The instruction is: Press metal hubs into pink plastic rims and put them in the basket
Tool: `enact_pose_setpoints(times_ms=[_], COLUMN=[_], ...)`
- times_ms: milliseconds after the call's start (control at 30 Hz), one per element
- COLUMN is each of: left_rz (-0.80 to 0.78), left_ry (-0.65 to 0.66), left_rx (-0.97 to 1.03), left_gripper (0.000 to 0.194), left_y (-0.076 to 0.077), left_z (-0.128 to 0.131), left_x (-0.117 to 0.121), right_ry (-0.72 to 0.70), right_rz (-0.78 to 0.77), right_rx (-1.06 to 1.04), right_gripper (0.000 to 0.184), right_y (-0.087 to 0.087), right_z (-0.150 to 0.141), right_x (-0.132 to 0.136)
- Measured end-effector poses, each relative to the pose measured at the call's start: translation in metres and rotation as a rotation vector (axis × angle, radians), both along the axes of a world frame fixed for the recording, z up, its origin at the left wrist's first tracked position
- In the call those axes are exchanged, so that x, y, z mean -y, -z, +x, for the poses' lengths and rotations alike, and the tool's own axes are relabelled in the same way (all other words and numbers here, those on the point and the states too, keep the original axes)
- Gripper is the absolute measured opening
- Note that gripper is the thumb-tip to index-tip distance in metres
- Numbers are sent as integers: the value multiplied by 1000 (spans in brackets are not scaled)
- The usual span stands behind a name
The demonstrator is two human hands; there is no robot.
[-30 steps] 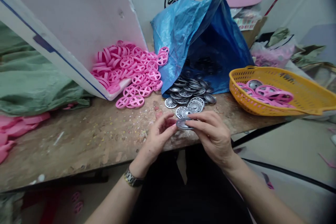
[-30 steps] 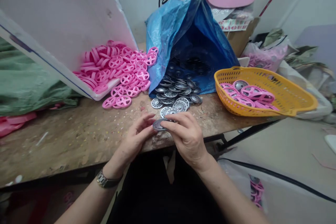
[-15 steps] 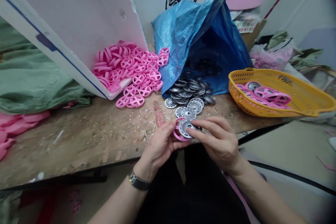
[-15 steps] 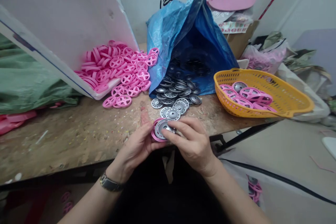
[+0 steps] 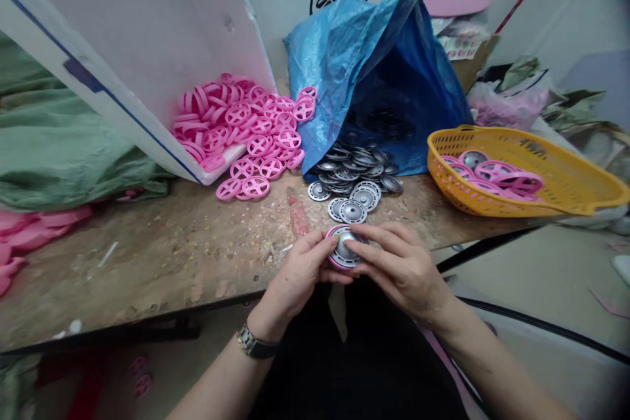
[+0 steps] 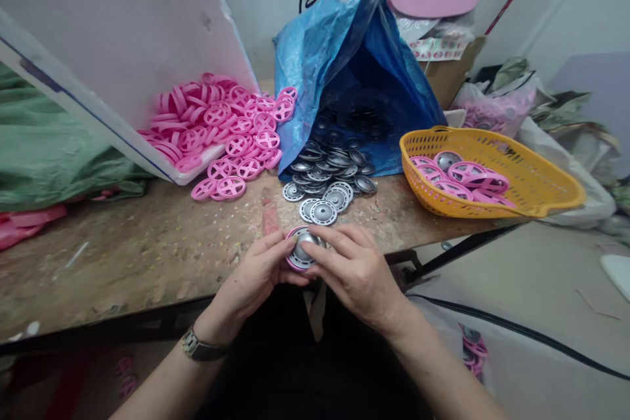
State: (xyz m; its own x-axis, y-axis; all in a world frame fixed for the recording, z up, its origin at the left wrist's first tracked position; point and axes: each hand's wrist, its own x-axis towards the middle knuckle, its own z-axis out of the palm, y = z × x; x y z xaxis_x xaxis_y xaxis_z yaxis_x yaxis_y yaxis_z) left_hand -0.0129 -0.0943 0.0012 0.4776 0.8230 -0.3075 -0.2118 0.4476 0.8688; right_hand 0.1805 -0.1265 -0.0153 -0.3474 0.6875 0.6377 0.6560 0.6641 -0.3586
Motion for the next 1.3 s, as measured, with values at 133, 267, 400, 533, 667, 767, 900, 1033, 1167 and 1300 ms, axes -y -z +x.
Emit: enact_pose_setpoints(times_ms=[133,267,400,533,667,767,900,1033,1167,1300], left_rz=[43,136,242,376,407,422,595,677,603,595], left_ry=[5,-17,18,20,-5,22,78,29,-47,-16], left_rx=[15,-14,-74,-135,-138,-123,-202,-245,-214,-273], left_gripper=[37,35,29,26,23,23,26,23,27,25], left_y=[2,3,3,3,8,9,5,4,9,9], left_z=[2,4,5,7,8,6,5,9,16,18], left_x=[2,4,8,11,11,11,12,14,18,20], right_ry=[92,107,91,128,119,120,135,154,187,192], right_rz=[-201,-604,-750,-771,-728,-684,-649,-600,-576,-644], right_rx=[-270,-568,-720,-753,-790,-805,-805,-767,-759,-799], right_gripper=[49,50,26,21,18,16,12,10,11,13], right_y=[3,3,-2,-7,-9,-9,-9,-11,-14,-12], right_z=[-8,-16,-21,-21,-22,-22,-20,-21,-24,-23], right_x=[6,8,8,7,9,10,13,17,17,12])
